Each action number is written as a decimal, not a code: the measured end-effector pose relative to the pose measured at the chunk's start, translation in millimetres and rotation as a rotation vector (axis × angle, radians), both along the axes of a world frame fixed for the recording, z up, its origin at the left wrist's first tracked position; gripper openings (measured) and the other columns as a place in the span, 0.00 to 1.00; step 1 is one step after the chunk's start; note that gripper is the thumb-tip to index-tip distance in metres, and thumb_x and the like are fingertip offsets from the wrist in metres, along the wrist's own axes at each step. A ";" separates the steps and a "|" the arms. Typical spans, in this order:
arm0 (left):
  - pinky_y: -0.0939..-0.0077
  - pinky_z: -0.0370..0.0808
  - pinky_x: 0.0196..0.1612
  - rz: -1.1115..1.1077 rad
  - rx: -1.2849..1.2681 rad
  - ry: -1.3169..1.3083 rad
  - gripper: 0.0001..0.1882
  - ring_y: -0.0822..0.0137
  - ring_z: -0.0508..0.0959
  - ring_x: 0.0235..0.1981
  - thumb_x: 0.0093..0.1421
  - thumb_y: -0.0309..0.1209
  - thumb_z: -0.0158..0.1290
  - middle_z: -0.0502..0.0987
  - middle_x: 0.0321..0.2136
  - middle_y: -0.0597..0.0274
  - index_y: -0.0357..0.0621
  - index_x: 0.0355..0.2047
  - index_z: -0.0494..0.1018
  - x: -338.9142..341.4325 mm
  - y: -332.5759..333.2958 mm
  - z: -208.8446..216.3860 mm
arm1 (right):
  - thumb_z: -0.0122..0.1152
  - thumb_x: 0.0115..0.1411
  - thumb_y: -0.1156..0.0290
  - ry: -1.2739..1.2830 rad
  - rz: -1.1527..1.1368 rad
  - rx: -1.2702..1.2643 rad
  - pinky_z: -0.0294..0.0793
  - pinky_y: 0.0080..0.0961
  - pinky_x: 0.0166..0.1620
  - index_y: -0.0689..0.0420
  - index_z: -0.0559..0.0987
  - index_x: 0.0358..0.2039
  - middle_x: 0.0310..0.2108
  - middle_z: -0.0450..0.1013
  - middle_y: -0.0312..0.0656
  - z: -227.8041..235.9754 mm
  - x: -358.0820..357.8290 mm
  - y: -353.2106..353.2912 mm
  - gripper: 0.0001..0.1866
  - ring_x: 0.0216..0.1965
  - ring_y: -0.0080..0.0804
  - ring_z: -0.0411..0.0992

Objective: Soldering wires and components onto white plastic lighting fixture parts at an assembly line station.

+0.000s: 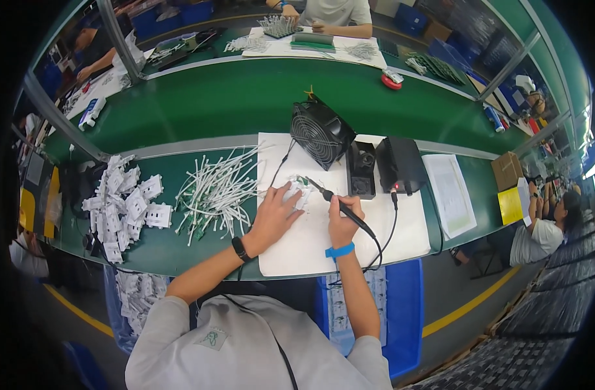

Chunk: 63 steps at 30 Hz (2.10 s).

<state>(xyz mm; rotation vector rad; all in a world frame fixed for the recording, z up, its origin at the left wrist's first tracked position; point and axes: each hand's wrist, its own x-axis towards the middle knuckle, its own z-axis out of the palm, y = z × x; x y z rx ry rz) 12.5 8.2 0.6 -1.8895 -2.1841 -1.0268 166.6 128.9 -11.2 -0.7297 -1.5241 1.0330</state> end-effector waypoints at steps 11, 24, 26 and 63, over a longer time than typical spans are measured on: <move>0.64 0.74 0.53 0.024 0.034 0.011 0.24 0.50 0.71 0.50 0.58 0.36 0.64 0.72 0.56 0.44 0.35 0.52 0.77 0.4 0.8 -4.3 | 0.67 0.64 0.75 -0.135 0.071 0.001 0.69 0.19 0.26 0.63 0.75 0.32 0.20 0.77 0.40 5.7 -8.4 -2.8 0.09 0.21 0.22 0.75; 0.65 0.74 0.54 0.028 0.052 0.020 0.23 0.51 0.70 0.51 0.58 0.35 0.65 0.72 0.56 0.45 0.35 0.50 0.78 0.0 2.0 -4.6 | 0.67 0.64 0.75 -0.221 0.084 0.015 0.67 0.19 0.25 0.63 0.74 0.32 0.19 0.75 0.41 7.7 -12.9 -2.1 0.10 0.20 0.21 0.73; 0.65 0.74 0.54 0.028 0.054 0.019 0.23 0.51 0.70 0.51 0.58 0.36 0.65 0.72 0.56 0.45 0.35 0.50 0.78 0.3 2.0 -4.7 | 0.67 0.64 0.75 -0.224 0.080 0.032 0.66 0.19 0.24 0.63 0.73 0.31 0.19 0.75 0.41 8.8 -13.5 -1.8 0.10 0.20 0.21 0.72; 0.63 0.72 0.55 0.022 0.069 -0.019 0.23 0.49 0.70 0.50 0.56 0.33 0.65 0.72 0.55 0.41 0.32 0.50 0.78 0.8 1.8 -2.9 | 0.63 0.67 0.74 -0.099 -0.030 0.014 0.65 0.21 0.32 0.60 0.70 0.31 0.24 0.69 0.36 5.9 -3.1 10.1 0.11 0.27 0.20 0.64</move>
